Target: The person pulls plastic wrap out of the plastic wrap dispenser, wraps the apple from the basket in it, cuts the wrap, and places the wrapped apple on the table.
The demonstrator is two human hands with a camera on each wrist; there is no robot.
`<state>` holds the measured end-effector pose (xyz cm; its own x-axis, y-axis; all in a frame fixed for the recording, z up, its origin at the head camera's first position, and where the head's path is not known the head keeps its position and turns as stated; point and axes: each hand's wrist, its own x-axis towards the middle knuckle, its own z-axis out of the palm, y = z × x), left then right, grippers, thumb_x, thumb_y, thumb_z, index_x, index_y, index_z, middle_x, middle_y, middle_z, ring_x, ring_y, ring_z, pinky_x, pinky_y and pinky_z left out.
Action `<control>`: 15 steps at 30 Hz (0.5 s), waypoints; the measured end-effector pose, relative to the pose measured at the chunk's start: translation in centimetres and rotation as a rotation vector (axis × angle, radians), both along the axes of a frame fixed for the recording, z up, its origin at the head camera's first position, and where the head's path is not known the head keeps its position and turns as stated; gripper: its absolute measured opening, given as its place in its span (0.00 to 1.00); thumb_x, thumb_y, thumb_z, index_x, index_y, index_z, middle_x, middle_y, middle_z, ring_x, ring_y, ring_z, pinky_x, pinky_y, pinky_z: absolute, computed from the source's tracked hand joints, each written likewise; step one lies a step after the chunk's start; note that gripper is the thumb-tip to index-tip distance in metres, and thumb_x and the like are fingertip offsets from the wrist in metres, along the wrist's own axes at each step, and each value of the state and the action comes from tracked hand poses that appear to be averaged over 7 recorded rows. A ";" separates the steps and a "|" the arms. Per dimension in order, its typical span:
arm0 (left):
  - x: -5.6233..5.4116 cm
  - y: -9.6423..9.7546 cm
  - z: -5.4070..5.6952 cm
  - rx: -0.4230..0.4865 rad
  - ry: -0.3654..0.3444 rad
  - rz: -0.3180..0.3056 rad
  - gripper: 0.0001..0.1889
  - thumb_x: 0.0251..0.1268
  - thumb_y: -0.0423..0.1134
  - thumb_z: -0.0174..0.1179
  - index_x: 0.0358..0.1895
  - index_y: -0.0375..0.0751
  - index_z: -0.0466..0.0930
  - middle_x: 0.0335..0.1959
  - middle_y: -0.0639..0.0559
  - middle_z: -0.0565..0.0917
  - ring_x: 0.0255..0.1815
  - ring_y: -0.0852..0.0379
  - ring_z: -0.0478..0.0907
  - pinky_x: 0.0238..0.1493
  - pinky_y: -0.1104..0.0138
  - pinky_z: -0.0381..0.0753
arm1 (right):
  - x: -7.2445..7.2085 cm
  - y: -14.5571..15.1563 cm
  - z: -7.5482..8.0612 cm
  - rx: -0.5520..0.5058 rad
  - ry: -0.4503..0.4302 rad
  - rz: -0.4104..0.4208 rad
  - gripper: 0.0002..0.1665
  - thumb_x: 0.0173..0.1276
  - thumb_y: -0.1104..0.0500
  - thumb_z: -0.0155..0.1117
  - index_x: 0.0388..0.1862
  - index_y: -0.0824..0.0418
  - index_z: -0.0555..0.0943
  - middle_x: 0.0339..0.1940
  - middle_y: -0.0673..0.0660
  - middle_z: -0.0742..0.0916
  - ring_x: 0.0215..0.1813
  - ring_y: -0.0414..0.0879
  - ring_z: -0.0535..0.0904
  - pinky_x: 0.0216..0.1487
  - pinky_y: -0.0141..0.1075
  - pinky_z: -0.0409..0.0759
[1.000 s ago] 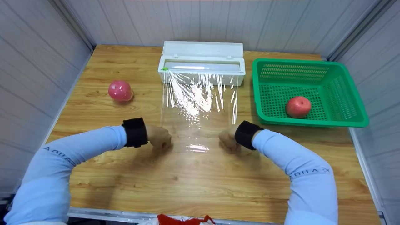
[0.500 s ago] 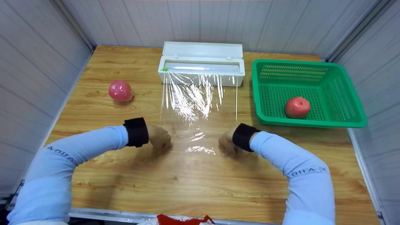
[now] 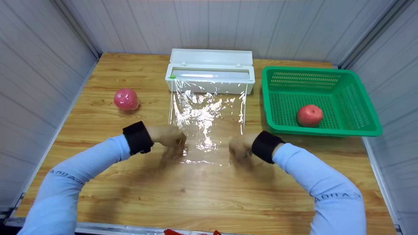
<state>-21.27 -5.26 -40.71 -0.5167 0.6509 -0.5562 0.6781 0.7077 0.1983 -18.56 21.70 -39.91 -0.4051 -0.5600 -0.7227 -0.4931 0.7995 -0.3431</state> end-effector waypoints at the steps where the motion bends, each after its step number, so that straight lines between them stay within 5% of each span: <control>1: 0.0 0.4 0.8 0.023 0.022 0.005 0.11 0.57 0.36 0.59 0.44 0.40 0.81 0.43 0.47 0.83 0.44 0.49 0.79 0.45 0.62 0.78 | -0.3 0.2 0.3 -0.041 0.038 0.008 0.04 0.53 0.69 0.60 0.28 0.64 0.80 0.25 0.52 0.82 0.28 0.41 0.76 0.26 0.31 0.76; 7: -1.9 1.5 0.3 0.208 0.115 0.002 0.14 0.59 0.38 0.58 0.49 0.39 0.78 0.43 0.44 0.83 0.44 0.48 0.79 0.48 0.60 0.77 | -2.1 2.0 2.0 -0.239 0.282 -0.106 0.12 0.60 0.59 0.61 0.41 0.64 0.79 0.32 0.55 0.83 0.36 0.44 0.78 0.38 0.37 0.78; 15: -4.2 1.6 -0.8 0.438 0.251 0.064 0.13 0.60 0.38 0.58 0.47 0.38 0.79 0.45 0.47 0.82 0.45 0.50 0.79 0.47 0.61 0.78 | -4.3 6.9 5.8 -0.467 0.516 -0.422 0.23 0.65 0.55 0.59 0.55 0.65 0.73 0.46 0.62 0.82 0.46 0.52 0.77 0.47 0.46 0.78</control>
